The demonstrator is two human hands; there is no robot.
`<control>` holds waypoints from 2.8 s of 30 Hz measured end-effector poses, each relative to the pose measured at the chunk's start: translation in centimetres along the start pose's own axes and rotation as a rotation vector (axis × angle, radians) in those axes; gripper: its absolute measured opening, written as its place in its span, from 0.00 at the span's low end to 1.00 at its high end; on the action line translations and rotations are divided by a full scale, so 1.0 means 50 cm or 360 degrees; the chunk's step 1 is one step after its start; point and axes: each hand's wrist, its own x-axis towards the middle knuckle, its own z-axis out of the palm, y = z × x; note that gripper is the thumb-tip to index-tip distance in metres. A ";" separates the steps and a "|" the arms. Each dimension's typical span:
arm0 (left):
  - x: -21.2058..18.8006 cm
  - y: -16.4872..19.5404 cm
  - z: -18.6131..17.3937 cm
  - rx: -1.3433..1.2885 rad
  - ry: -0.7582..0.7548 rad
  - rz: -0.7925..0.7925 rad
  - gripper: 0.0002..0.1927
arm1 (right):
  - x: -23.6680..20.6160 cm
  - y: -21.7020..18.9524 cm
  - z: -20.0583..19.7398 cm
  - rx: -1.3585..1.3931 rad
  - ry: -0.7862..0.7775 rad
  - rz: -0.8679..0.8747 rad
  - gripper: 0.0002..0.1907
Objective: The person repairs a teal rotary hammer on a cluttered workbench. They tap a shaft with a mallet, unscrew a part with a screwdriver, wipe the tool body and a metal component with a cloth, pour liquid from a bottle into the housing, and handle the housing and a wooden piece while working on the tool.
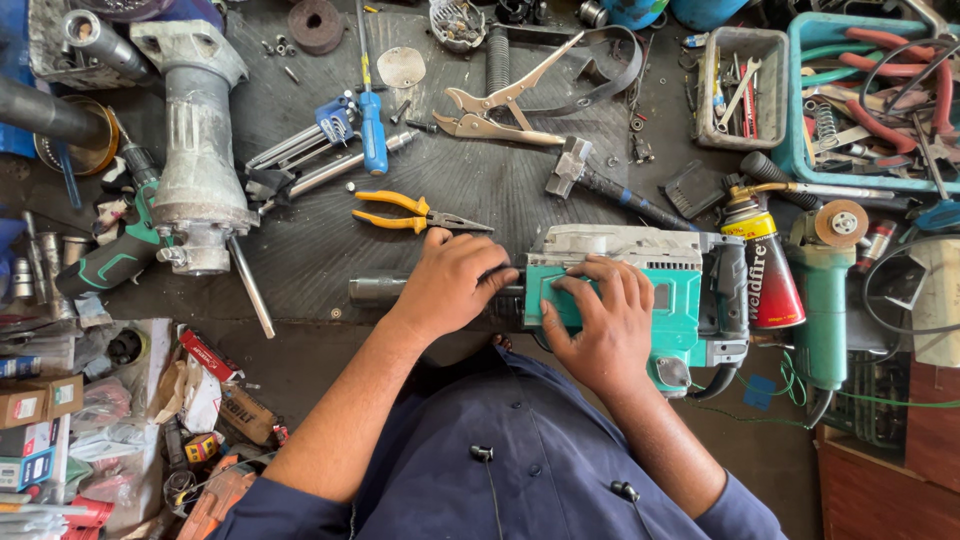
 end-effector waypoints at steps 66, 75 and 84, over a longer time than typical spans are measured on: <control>0.032 -0.001 0.017 -0.0082 0.0117 0.0394 0.11 | -0.008 0.002 -0.102 0.0178 0.0036 0.0127 0.17; 0.042 -0.036 -0.096 -0.0037 -0.0667 -0.0049 0.16 | -0.022 -0.043 -0.121 0.0308 0.0083 0.0218 0.18; 0.001 -0.147 -0.282 -0.0012 0.0215 -0.0018 0.19 | -0.020 -0.057 -0.044 0.0320 0.0236 0.0406 0.18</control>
